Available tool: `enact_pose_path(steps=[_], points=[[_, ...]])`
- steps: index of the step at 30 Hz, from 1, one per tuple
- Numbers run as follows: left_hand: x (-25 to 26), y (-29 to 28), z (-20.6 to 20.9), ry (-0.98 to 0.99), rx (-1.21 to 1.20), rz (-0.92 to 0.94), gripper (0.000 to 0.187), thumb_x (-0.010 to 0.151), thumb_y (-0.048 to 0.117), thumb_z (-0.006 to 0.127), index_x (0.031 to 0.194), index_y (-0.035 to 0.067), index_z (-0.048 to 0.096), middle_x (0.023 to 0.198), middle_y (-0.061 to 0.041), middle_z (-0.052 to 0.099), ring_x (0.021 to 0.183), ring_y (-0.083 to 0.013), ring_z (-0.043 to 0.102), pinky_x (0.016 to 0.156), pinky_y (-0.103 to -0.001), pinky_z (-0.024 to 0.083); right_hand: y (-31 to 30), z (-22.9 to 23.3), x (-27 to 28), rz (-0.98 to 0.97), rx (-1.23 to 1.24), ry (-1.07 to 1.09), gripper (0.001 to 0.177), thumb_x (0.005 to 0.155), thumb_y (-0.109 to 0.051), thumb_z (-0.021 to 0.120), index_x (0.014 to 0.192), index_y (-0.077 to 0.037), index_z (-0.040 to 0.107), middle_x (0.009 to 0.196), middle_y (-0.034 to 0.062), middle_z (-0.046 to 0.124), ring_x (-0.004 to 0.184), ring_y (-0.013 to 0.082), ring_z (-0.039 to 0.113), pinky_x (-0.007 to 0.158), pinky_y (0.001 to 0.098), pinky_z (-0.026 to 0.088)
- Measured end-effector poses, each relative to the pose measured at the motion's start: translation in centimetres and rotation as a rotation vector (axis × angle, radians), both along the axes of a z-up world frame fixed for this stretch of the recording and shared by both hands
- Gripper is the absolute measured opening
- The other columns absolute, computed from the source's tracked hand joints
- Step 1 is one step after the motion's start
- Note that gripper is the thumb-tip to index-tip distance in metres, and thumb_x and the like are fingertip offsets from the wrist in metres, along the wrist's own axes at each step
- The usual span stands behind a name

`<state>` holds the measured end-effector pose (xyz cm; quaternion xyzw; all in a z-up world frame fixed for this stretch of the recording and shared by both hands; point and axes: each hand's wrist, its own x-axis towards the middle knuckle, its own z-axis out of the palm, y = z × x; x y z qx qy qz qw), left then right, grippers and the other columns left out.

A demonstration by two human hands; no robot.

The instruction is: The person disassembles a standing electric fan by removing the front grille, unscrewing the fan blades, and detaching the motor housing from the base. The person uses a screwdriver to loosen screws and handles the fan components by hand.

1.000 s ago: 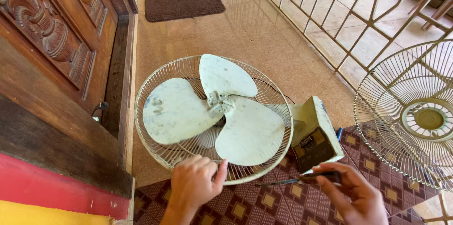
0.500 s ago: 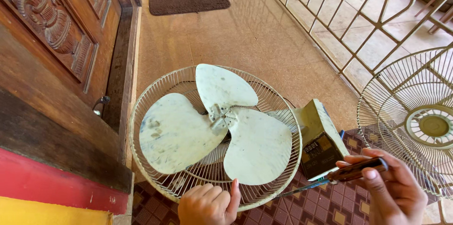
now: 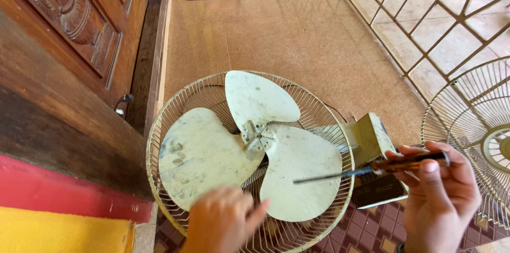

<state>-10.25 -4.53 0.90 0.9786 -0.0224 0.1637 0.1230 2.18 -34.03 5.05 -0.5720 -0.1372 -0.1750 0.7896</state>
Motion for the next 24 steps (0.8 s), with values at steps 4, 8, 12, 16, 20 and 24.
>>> enact_pose_path(steps=[4,8,12,16,20,24], points=[[3.9,3.2,2.2,0.335,0.106,-0.009,0.036,0.075,0.042,0.086,0.083,0.012,0.067,0.084,-0.002,0.066,0.083,-0.0179,0.06,0.081,-0.037,0.048,2.2,0.3,-0.6,-0.036,-0.04,0.02,0.017,0.112,-0.002,0.057,0.128,0.004,0.057,0.111,0.0216,0.071,0.109,0.0331,0.073,0.094,0.0452,0.063],[4.6,3.4,3.2,0.357,0.201,-0.012,0.026,0.074,0.014,0.082,0.093,0.008,0.066,0.092,-0.005,0.068,0.087,-0.0188,0.064,0.082,-0.036,0.052,3.6,0.2,-0.8,-0.023,-0.059,-0.02,0.02,0.108,-0.002,0.058,0.127,0.002,0.056,0.115,0.0217,0.071,0.108,0.033,0.074,0.094,0.0454,0.066],[5.3,5.3,3.4,0.317,0.074,0.075,0.016,0.077,0.009,0.078,0.09,0.011,0.068,0.09,-0.004,0.07,0.085,-0.0183,0.068,0.081,-0.035,0.056,4.8,-0.2,-1.3,0.029,-0.109,-0.031,0.022,0.104,0.001,0.058,0.126,0.003,0.057,0.115,0.0236,0.071,0.108,0.0314,0.074,0.095,0.0439,0.065],[5.7,6.7,4.5,0.202,0.108,0.077,0.007,0.078,0.011,0.077,0.079,0.011,0.07,0.083,-0.004,0.072,0.087,-0.0203,0.069,0.076,-0.038,0.056,5.3,-0.3,-1.5,0.104,-0.106,-0.008,0.024,0.102,0.003,0.057,0.126,0.004,0.055,0.114,0.0238,0.071,0.107,0.0304,0.073,0.094,0.0438,0.063],[7.1,8.4,5.4,0.131,0.054,0.043,0.005,0.074,0.011,0.077,0.073,0.012,0.072,0.081,-0.003,0.074,0.086,-0.0221,0.07,0.074,-0.04,0.056,4.6,-0.2,-1.7,0.087,-0.039,0.006,0.024,0.104,0.002,0.056,0.128,0.004,0.054,0.115,0.023,0.07,0.108,0.0314,0.073,0.097,0.0448,0.064],[9.1,9.7,5.9,0.106,0.149,-0.009,0.004,0.071,0.009,0.077,0.072,0.011,0.074,0.08,-0.006,0.073,0.087,-0.0255,0.069,0.073,-0.042,0.056,3.3,-0.5,-1.0,0.019,-0.042,-0.003,0.024,0.105,0.0,0.055,0.129,0.004,0.052,0.119,0.0227,0.069,0.112,0.032,0.072,0.097,0.0438,0.062]])
